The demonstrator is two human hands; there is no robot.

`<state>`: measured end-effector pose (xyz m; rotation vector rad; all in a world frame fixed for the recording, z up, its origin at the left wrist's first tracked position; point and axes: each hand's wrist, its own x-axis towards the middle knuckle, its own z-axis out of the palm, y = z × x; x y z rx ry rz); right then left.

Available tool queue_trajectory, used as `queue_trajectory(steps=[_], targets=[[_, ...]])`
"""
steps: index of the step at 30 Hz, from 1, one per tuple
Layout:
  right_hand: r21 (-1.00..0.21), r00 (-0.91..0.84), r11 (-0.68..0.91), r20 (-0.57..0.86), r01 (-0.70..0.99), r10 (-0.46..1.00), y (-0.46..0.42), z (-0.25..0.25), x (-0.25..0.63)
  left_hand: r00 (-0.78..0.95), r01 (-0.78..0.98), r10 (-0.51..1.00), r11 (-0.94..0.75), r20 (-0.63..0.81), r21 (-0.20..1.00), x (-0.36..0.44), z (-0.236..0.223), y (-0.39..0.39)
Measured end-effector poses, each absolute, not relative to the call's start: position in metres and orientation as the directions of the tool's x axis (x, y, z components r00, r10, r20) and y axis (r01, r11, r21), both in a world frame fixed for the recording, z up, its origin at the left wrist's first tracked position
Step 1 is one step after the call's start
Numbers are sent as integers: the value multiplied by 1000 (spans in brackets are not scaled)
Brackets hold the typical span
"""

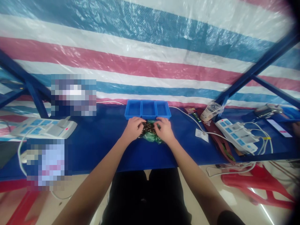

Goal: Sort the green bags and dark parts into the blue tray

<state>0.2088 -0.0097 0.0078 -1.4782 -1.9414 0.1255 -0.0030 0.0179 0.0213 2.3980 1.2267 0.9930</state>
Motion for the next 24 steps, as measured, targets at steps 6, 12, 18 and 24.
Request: queue_trajectory(steps=[6,12,18,24], targets=[[-479,-167,395,450,784,877,6,15,209,115,519,780,-576,616,632,18,24,41],[-763,140,380,516,523,845,15,38,207,42,450,789,-562,612,694,18,9,40],[-942,237,335,322,-17,917,30,33,194,56,165,934,-357,353,919,26,7,38],[-973,136,207,193,-102,972,26,13,196,11,-18,979,-202,202,979,32,3,39]])
